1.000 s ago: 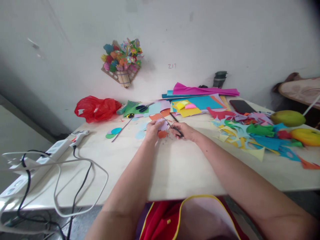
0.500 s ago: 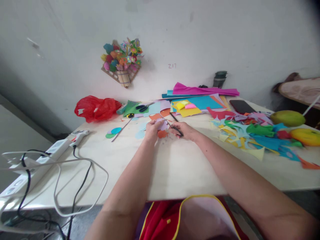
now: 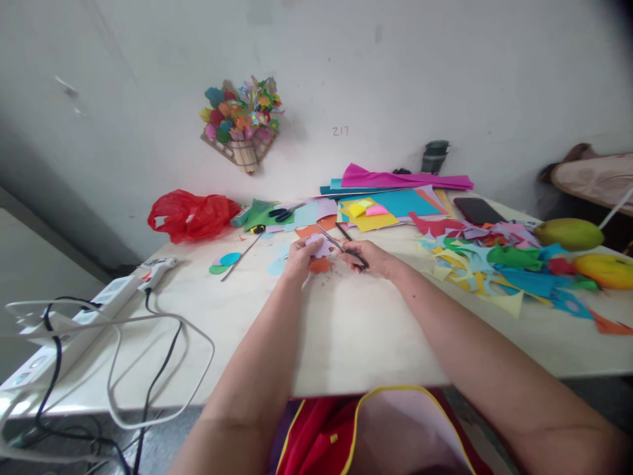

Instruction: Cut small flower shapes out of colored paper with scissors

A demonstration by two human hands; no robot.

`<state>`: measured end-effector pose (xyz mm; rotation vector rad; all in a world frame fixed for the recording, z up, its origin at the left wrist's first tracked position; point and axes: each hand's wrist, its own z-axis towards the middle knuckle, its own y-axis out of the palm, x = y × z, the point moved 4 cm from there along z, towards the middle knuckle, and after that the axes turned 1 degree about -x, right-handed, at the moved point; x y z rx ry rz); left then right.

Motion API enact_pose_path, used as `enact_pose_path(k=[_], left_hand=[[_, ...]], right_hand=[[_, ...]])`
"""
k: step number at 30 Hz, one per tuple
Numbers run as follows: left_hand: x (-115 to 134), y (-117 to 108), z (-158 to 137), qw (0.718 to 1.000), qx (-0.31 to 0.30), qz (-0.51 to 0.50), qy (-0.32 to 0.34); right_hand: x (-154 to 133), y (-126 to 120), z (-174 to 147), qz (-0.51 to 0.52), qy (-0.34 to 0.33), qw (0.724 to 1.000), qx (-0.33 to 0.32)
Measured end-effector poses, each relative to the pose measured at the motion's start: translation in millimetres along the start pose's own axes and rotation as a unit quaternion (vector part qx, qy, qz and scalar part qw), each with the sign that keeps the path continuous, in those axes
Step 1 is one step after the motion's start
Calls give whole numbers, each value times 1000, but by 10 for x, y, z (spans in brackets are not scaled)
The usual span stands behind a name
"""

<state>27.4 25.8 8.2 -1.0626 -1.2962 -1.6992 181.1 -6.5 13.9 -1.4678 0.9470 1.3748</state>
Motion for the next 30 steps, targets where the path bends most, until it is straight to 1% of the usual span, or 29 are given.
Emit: enact_pose_path(k=[4, 9, 13, 17, 20, 26, 28, 30], left_hand=[[38, 2, -18, 999, -23, 36, 6], [45, 14, -23, 996, -60, 72, -1], [28, 52, -42, 990, -94, 103, -13], [24, 109, -79, 980, -129, 148, -27], [27, 148, -103, 971, -149, 181, -40], [7, 211, -131, 954, -178, 235, -58], [1, 215, -128, 954, -176, 236, -55], [-4, 199, -113, 959, -160, 229, -47]], right_hand=[[-86, 4, -68, -7, 9, 1000, 2], [24, -95, -10, -42, -12, 999, -9], [92, -190, 43, -25, -38, 999, 21], [57, -230, 65, 24, -79, 994, 65], [24, -234, 69, 49, -98, 991, 78], [-36, -191, 35, 76, -92, 989, 84], [-53, -176, 25, 70, -84, 990, 89], [-64, -167, 20, 60, -79, 990, 96]])
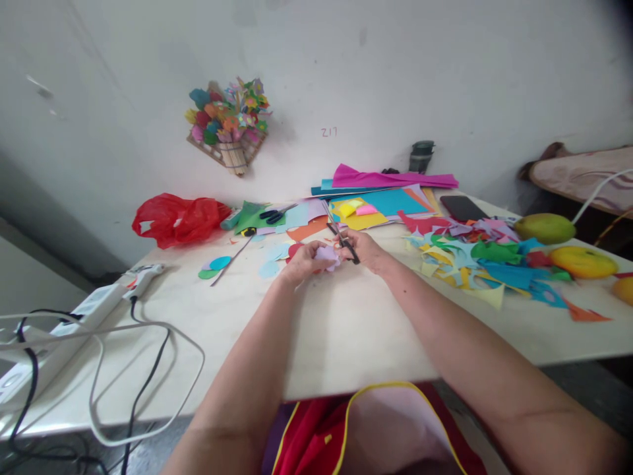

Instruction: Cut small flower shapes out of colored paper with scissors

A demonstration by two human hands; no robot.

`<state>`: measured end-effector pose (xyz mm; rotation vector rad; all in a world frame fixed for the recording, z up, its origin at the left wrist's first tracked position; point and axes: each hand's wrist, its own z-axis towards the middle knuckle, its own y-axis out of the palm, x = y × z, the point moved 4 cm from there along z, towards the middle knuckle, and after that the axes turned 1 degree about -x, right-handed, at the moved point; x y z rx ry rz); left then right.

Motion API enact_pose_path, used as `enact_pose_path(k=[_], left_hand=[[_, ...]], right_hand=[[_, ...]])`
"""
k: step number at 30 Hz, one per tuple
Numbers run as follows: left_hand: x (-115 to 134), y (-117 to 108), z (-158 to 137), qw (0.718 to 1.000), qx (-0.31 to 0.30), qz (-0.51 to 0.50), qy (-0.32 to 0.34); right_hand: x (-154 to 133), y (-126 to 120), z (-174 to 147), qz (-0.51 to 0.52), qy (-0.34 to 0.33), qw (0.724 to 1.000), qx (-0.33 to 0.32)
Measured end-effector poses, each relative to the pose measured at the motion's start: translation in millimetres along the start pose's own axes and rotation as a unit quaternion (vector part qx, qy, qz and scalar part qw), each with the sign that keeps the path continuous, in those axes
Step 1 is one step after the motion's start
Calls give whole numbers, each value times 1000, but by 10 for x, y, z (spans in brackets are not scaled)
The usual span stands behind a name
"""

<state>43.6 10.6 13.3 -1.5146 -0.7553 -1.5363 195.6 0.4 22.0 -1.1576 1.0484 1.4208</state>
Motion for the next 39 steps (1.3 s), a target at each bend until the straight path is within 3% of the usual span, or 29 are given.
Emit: enact_pose_path(k=[12, 21, 27, 39], left_hand=[[-87, -74, 22, 989, 66, -128, 16], [-128, -67, 28, 990, 74, -115, -43], [-93, -133, 45, 978, 111, -176, 26], [-81, -200, 51, 963, 146, -224, 41]], right_hand=[[39, 61, 15, -18, -9, 999, 26], [85, 70, 32, -8, -26, 999, 28], [19, 73, -27, -10, 19, 999, 32], [91, 7, -43, -115, 53, 987, -103]])
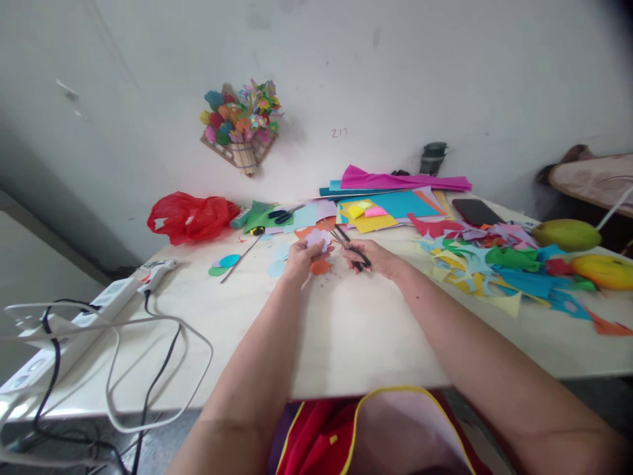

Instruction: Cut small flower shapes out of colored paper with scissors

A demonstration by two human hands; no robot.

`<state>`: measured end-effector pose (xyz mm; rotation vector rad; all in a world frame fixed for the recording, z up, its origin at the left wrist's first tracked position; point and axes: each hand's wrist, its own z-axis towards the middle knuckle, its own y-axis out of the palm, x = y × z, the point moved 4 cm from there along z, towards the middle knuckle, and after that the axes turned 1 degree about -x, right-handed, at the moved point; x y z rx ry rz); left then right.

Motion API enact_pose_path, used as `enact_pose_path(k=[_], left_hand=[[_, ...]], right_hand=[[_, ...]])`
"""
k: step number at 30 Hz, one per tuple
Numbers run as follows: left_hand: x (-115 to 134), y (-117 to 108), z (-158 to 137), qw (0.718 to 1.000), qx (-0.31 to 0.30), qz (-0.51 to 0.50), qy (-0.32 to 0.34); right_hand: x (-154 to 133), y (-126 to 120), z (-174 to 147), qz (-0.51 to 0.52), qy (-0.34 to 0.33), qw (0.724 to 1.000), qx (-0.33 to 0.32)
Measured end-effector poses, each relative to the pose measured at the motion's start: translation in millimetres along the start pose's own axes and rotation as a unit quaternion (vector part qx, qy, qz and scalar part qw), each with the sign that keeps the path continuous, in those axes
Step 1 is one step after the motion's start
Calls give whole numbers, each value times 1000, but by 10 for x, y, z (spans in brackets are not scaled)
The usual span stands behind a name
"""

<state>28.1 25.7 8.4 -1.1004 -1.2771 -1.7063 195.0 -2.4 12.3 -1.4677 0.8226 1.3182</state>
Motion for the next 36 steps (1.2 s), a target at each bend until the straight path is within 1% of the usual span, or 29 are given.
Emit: enact_pose_path(k=[6, 11, 31, 36], left_hand=[[-7, -6, 9, 999, 34, -29, -3], [6, 23, -8, 998, 42, -43, -8], [-15, 49, -23, 996, 53, -70, -14], [-20, 51, -20, 995, 68, -74, -14]], right_hand=[[10, 25, 0, -15, 2, 1000, -20], [49, 35, 24, -20, -2, 999, -27], [33, 91, 25, -20, 3, 1000, -5], [5, 101, 3, -23, 13, 1000, 0]])
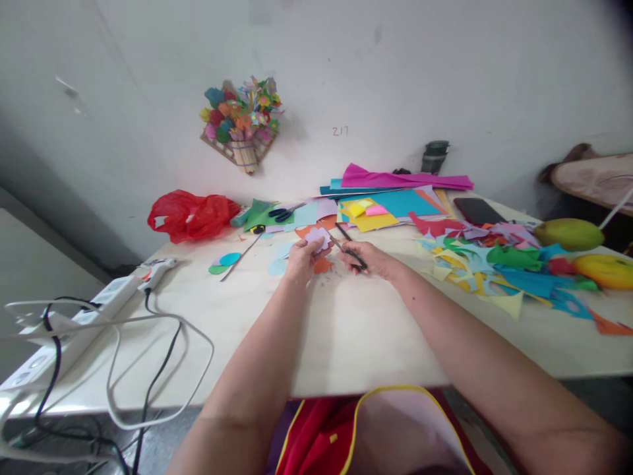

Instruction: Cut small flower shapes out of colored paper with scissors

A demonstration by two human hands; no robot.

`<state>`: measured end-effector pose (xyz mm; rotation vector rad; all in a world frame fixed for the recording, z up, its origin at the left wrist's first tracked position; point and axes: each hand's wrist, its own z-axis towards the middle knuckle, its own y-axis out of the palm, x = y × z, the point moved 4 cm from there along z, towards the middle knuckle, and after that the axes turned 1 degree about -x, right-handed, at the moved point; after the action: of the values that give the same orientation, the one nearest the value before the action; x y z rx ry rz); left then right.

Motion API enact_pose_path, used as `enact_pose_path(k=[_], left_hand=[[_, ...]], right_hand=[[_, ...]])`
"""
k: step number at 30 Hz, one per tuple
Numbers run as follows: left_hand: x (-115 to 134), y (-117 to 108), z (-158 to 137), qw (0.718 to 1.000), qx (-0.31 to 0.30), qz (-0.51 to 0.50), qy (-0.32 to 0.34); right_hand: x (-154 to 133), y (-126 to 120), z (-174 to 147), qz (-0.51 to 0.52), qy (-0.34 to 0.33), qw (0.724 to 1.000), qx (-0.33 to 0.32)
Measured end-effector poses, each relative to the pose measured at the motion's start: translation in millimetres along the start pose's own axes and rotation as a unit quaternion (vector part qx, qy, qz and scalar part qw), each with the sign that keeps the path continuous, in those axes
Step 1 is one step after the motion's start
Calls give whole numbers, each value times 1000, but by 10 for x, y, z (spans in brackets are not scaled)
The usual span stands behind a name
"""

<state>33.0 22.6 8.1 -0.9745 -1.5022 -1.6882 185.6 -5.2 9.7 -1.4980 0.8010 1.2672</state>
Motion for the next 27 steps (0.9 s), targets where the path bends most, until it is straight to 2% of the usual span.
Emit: enact_pose_path(k=[10, 27], left_hand=[[-7, -3, 11, 1000, 12, 3, 6], [-1, -5, 18, 1000, 16, -3, 20]], right_hand=[[-105, 47, -39, 11, 18, 1000, 16], [-60, 41, -11, 11, 14, 1000, 15]])
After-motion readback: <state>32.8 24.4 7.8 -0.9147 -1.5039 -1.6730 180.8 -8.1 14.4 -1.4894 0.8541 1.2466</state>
